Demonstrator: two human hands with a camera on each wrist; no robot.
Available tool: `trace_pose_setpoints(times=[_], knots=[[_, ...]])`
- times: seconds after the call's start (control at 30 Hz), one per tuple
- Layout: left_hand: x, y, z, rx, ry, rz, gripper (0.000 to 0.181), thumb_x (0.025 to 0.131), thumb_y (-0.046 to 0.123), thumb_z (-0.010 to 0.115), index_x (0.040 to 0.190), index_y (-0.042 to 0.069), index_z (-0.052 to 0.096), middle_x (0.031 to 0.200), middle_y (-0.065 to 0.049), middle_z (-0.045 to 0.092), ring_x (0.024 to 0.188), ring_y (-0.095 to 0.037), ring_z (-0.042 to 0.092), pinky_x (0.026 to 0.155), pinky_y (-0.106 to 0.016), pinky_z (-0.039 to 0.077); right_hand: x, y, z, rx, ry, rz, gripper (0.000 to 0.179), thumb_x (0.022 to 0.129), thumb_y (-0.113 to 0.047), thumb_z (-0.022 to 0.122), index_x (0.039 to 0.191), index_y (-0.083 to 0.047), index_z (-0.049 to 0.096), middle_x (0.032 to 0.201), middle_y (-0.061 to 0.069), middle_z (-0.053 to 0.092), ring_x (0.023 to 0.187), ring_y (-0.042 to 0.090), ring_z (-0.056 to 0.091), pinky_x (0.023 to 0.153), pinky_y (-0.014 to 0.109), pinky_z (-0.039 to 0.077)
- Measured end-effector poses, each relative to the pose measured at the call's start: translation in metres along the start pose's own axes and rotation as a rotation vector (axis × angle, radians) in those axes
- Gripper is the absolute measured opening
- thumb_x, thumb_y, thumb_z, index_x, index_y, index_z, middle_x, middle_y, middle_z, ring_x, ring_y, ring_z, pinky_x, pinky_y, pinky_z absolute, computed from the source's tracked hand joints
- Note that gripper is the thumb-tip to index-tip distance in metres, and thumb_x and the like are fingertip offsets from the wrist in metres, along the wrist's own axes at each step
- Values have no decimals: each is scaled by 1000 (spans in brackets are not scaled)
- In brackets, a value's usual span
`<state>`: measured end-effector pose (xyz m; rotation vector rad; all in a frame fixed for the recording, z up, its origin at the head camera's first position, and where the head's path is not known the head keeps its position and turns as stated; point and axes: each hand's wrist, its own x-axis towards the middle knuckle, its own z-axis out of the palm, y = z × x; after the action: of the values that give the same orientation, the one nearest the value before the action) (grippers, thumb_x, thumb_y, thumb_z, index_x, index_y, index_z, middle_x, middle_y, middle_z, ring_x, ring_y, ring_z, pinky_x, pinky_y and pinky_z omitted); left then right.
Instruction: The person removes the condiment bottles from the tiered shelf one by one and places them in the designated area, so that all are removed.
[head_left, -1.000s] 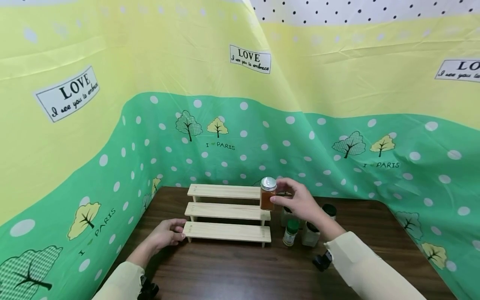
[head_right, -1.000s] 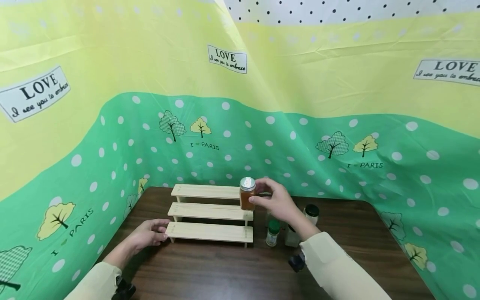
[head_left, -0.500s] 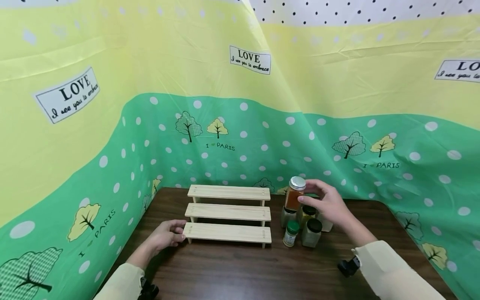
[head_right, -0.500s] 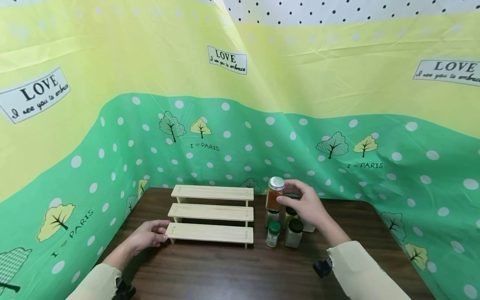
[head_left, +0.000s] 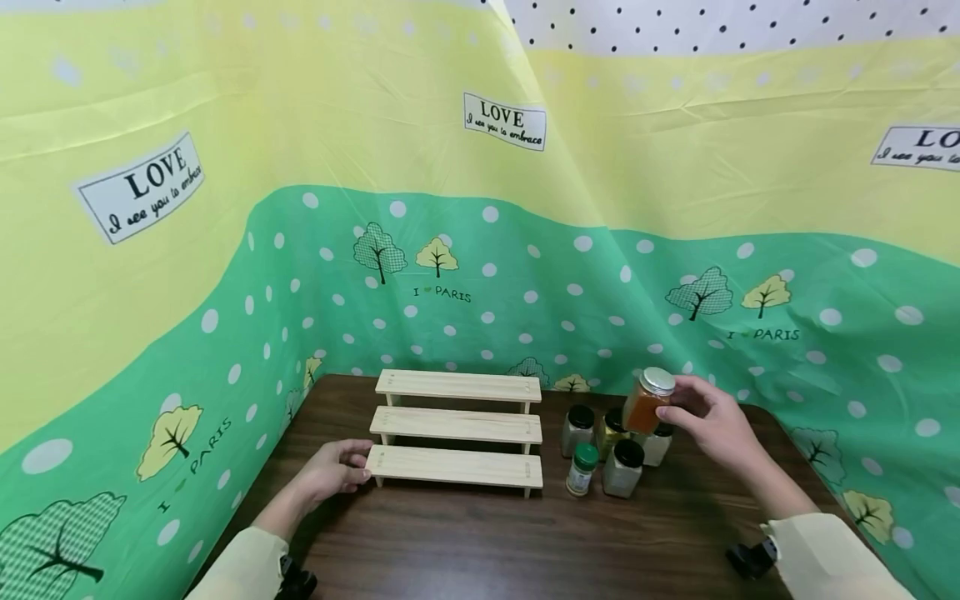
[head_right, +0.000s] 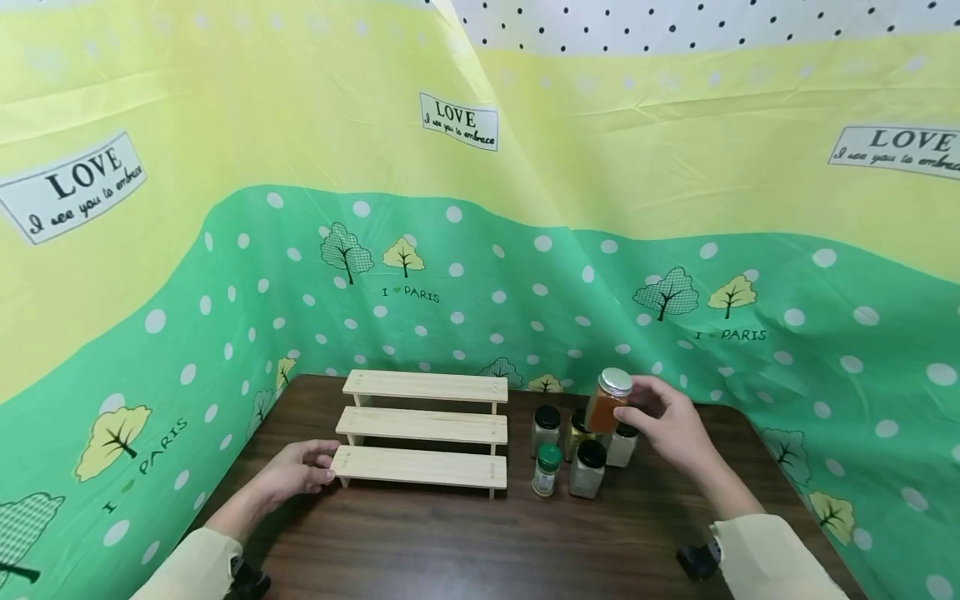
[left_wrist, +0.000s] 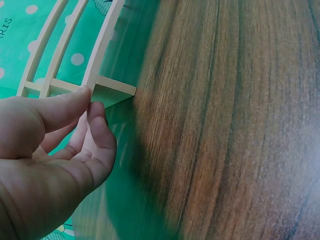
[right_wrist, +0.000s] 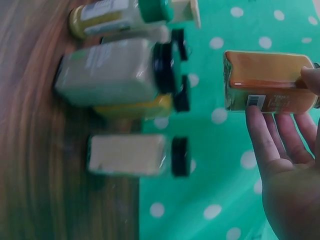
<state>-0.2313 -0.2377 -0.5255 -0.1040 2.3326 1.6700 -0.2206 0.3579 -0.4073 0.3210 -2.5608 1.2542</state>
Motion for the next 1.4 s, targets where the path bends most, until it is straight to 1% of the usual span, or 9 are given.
trace_pose_setpoints(times=[0.2,0.33,0.47,0.7,0.8,0.93,1.07,1.3,1.4], knots=[[-1,1,0,-4,3,5,59,87,-10,72,143,-6,53,106,-18,61,82,-23,65,72,-40,57,-12,18,-11,-52,33,0,41,94,-15,76,129,0,61,103,-10,66,87,-4,62,68,18,53],[-2,2,1,-12,-4,9,59,87,-10,72,143,-6,53,105,-18,60,81,-23,65,72,-41,57,-21,32,-15,-71,15,14,41,94,-16,77,129,-2,62,105,-8,66,88,-4,62,68,19,54],[-3,2,1,-16,-9,11,59,87,-10,72,143,-7,53,105,-18,60,81,-23,65,72,-40,57,-29,46,-13,-51,-19,30,43,93,-16,78,130,-2,62,107,-4,67,90,-4,64,69,21,56],[-1,-1,1,-7,-8,-3,59,88,-9,71,144,-6,52,107,-18,61,83,-23,65,72,-39,57,-43,66,-3,27,-90,102,45,92,-16,78,131,-1,62,107,-15,69,96,1,68,74,23,58],[0,-1,2,-4,3,-19,58,88,-9,71,143,-4,54,108,-17,62,84,-23,65,72,-38,57,-47,72,2,60,-113,123,47,92,-16,78,132,1,61,109,-15,69,97,-2,68,75,23,58],[0,-1,1,1,18,-27,57,88,-9,71,142,-2,56,107,-16,63,83,-23,65,71,-39,57,-51,81,7,93,-130,133,48,91,-12,79,132,4,60,111,-9,71,97,-4,67,75,22,58],[2,-2,0,24,25,-14,57,87,-6,73,142,-1,57,105,-14,63,81,-22,64,65,-38,54,-51,87,10,98,-145,153,49,90,-9,78,133,5,60,113,-1,72,97,-4,68,75,23,59],[2,-4,-1,30,21,-17,57,87,-5,73,142,1,57,105,-12,64,80,-22,65,62,-37,51,-57,95,14,104,-182,210,57,91,-12,78,139,8,56,126,23,68,99,-5,67,77,24,60],[1,-3,-1,35,22,-21,57,87,-4,74,142,1,58,105,-12,64,81,-22,65,62,-37,51,-60,98,14,106,-172,215,59,90,-13,79,140,9,55,127,25,67,99,-8,65,77,23,59]])
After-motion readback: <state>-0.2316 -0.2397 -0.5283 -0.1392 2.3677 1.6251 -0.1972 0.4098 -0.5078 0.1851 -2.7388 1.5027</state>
